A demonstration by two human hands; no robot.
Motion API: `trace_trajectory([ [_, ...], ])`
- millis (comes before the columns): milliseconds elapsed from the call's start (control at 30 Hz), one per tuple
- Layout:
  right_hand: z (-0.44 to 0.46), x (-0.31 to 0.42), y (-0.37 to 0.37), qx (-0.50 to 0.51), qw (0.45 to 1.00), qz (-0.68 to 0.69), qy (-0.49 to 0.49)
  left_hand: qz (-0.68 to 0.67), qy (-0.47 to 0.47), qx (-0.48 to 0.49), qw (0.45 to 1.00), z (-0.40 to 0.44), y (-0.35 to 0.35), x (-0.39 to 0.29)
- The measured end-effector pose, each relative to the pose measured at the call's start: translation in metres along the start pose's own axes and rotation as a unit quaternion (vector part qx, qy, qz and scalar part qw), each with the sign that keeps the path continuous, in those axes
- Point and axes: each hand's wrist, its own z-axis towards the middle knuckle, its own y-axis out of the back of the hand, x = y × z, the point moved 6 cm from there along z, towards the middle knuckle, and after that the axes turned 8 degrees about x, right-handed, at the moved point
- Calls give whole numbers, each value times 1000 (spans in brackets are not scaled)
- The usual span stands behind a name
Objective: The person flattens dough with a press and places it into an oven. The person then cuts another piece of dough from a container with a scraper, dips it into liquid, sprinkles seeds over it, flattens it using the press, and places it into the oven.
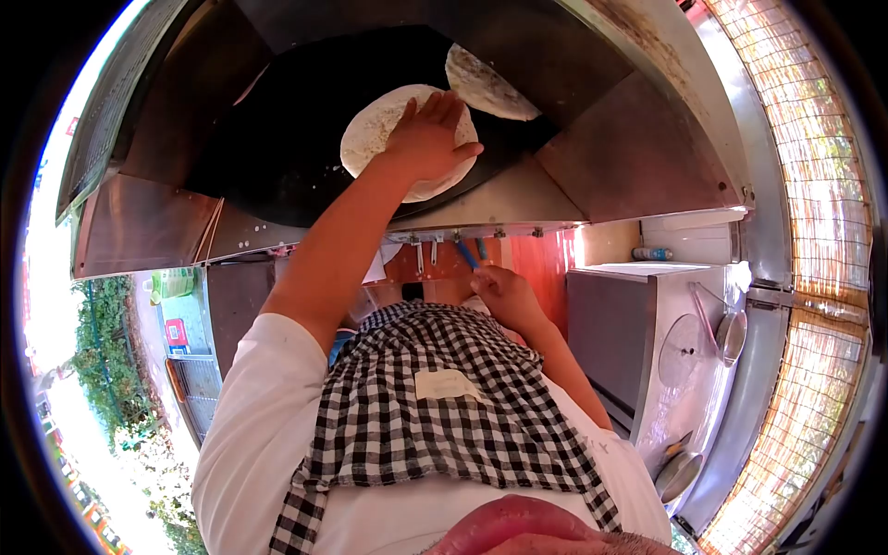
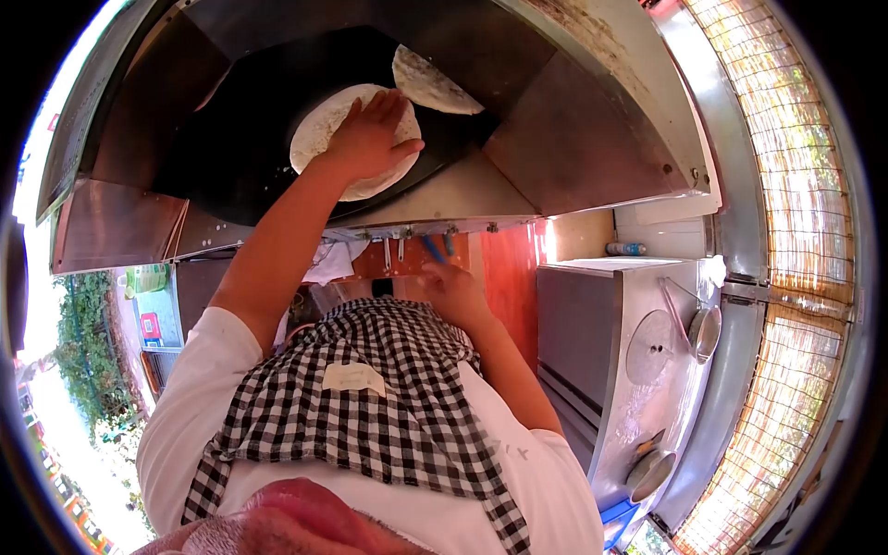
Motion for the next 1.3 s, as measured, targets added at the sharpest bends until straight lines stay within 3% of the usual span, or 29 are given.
trace_trajectory([
  [67,1,-5,0,3,1000,-22,0,7,-16,3,1000,9,1,1],
  [167,-5,-9,-2,10,1000,-13,-17,0,-35,-118,992,7,16,2],
  [467,-14,-13,9,-2,1000,5,-26,47,90,-33,994,-61,21,68],
  [567,-6,-16,2,14,1000,-19,0,90,69,6,994,-55,19,74],
  [767,13,1,2,13,999,-43,17,78,55,-31,995,-35,34,65],
  [867,10,5,1,23,999,-35,3,101,87,40,990,-21,23,68],
  [1167,-10,1,3,9,999,-7,-31,55,-26,-60,996,-46,52,40],
  [1300,-13,-1,7,11,998,-46,-34,28,-78,-37,996,-89,45,22],
])
